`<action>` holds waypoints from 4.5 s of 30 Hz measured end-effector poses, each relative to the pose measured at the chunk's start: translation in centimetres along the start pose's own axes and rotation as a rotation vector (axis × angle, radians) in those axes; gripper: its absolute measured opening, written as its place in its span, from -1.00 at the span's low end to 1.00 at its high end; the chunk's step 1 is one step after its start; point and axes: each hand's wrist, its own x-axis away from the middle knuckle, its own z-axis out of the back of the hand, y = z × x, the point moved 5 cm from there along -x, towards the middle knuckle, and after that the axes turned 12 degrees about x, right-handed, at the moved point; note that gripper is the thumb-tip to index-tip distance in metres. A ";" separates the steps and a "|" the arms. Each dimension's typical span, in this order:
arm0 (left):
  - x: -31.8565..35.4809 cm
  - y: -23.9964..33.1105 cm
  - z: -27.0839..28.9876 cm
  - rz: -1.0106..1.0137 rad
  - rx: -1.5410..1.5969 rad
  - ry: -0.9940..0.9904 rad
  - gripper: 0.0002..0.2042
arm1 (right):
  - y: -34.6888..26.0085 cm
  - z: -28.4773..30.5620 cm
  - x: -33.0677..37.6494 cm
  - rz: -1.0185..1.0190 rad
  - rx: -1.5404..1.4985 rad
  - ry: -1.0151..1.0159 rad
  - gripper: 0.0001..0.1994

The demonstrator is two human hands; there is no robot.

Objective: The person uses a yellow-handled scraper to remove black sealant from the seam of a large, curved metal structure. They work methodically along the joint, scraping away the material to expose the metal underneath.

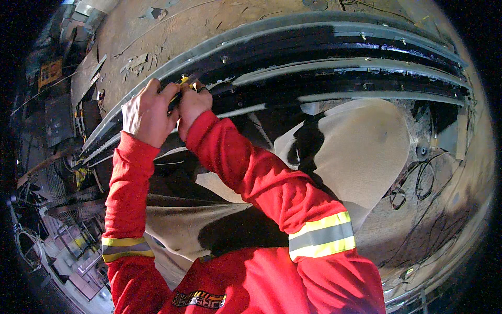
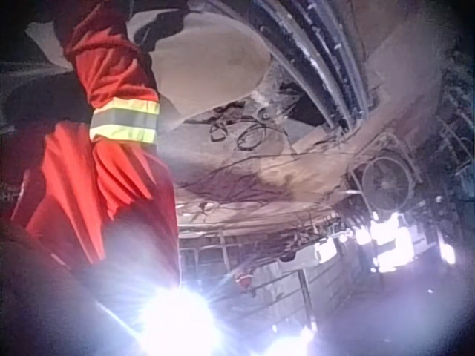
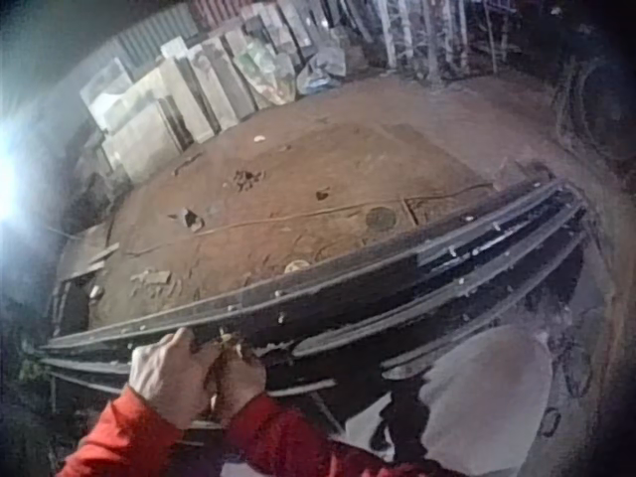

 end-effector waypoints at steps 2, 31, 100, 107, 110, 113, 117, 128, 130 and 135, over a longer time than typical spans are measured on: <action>-0.1 -0.2 0.0 0.014 0.018 -0.037 -0.60 | 0.1 0.1 -0.1 -0.004 0.008 -0.011 -0.81; -2.2 -0.2 1.1 -0.026 -0.006 -0.118 -0.65 | -0.8 -1.2 0.1 0.008 -0.120 0.028 -0.85; 13.5 -5.8 -2.4 0.528 1.325 0.331 -0.72 | -18.1 -0.2 -12.7 0.263 2.647 0.074 -0.37; 12.2 -3.4 -1.5 0.302 1.016 0.259 -0.64 | -16.6 0.1 -8.9 0.595 2.666 0.198 -0.47; 11.9 -3.5 -2.1 0.296 0.982 0.190 -0.60 | -15.7 0.6 -6.4 0.918 2.612 0.267 -0.55; 11.4 -3.0 -2.9 0.320 0.967 0.109 -0.58 | -15.4 0.8 -4.8 1.102 2.549 0.310 -0.64; 9.9 -1.7 -3.3 0.357 0.962 0.076 -0.58 | -15.0 1.4 -3.6 1.335 2.460 0.329 -0.69; 6.5 0.1 -6.6 0.297 0.845 0.062 -0.61 | -14.9 0.3 -1.0 1.487 2.202 0.259 -0.83; 6.2 0.0 -6.9 0.373 0.858 -0.007 -0.61 | -14.9 0.4 -1.1 1.494 2.189 0.256 -0.83; 5.2 0.0 -7.3 0.454 0.872 -0.046 -0.61 | -15.2 0.5 -1.1 1.513 2.128 0.224 -0.85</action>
